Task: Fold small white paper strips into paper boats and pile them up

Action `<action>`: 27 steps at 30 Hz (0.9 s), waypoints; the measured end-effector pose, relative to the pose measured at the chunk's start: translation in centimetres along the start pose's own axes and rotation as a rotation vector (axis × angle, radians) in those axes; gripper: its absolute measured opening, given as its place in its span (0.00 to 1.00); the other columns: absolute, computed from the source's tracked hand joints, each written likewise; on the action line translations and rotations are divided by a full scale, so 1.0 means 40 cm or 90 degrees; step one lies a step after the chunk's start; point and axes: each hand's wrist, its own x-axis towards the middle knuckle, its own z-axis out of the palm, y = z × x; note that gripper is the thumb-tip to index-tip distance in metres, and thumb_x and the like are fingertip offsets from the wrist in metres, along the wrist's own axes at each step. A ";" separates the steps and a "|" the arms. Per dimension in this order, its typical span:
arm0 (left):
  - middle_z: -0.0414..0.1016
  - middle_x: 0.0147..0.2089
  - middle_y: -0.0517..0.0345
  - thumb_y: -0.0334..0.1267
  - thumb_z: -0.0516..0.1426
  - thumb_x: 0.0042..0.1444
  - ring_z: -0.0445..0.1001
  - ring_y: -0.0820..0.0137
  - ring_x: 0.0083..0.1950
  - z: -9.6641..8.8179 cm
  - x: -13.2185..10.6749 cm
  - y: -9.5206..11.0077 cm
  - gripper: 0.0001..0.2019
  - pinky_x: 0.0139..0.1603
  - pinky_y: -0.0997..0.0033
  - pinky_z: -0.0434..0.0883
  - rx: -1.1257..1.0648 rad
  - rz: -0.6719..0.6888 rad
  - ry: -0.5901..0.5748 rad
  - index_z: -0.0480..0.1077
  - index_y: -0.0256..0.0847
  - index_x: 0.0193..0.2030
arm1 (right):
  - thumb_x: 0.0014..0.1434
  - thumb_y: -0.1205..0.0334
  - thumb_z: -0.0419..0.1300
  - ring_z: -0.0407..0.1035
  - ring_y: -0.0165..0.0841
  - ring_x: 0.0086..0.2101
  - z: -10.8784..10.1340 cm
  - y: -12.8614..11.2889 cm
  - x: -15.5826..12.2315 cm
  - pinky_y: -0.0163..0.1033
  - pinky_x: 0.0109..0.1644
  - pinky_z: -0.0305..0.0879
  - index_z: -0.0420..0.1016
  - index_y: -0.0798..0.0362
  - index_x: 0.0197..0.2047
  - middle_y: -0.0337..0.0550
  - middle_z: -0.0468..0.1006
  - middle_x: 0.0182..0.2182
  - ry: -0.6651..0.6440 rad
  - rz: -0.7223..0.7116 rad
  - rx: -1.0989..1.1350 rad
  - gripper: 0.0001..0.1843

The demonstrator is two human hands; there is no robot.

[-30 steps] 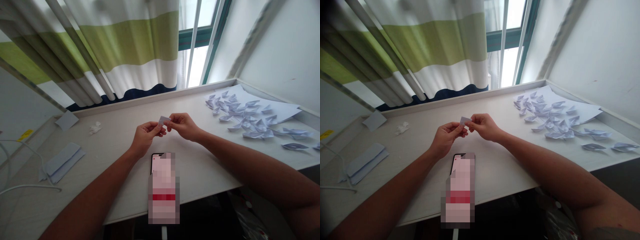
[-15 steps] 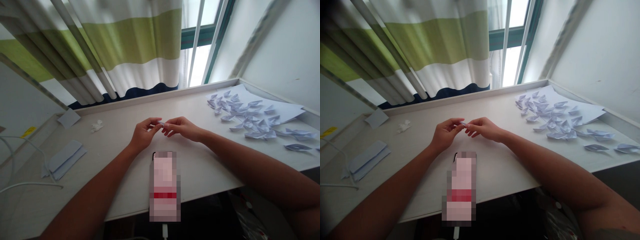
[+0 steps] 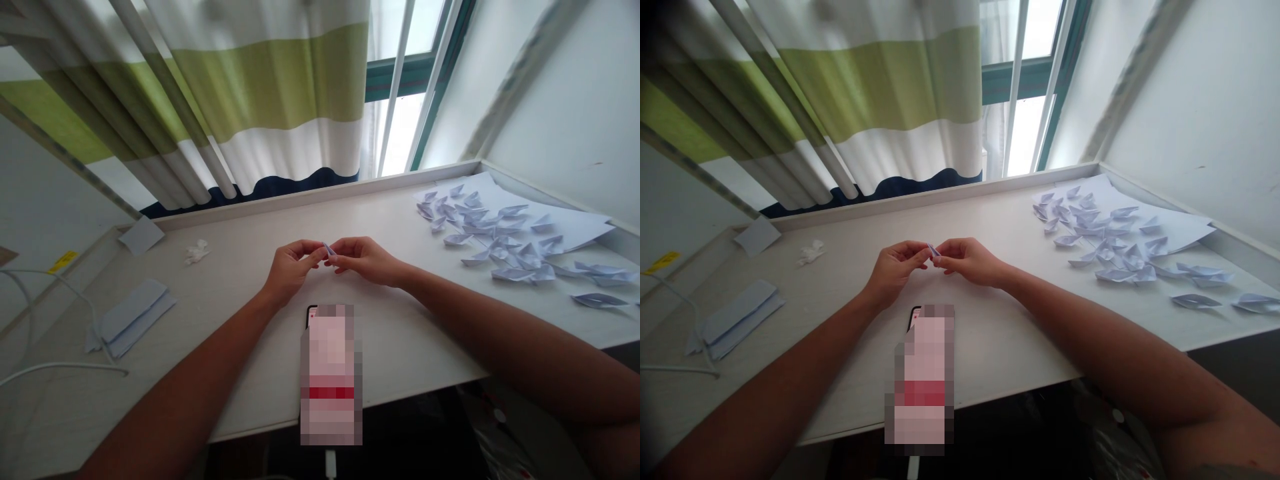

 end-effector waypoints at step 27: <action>0.85 0.35 0.55 0.47 0.76 0.49 0.80 0.66 0.37 0.003 -0.007 0.014 0.18 0.43 0.64 0.76 -0.024 -0.024 0.008 0.83 0.40 0.42 | 0.48 0.43 0.83 0.81 0.36 0.34 0.002 0.000 0.003 0.43 0.42 0.79 0.80 0.54 0.35 0.43 0.85 0.31 0.100 -0.043 -0.004 0.26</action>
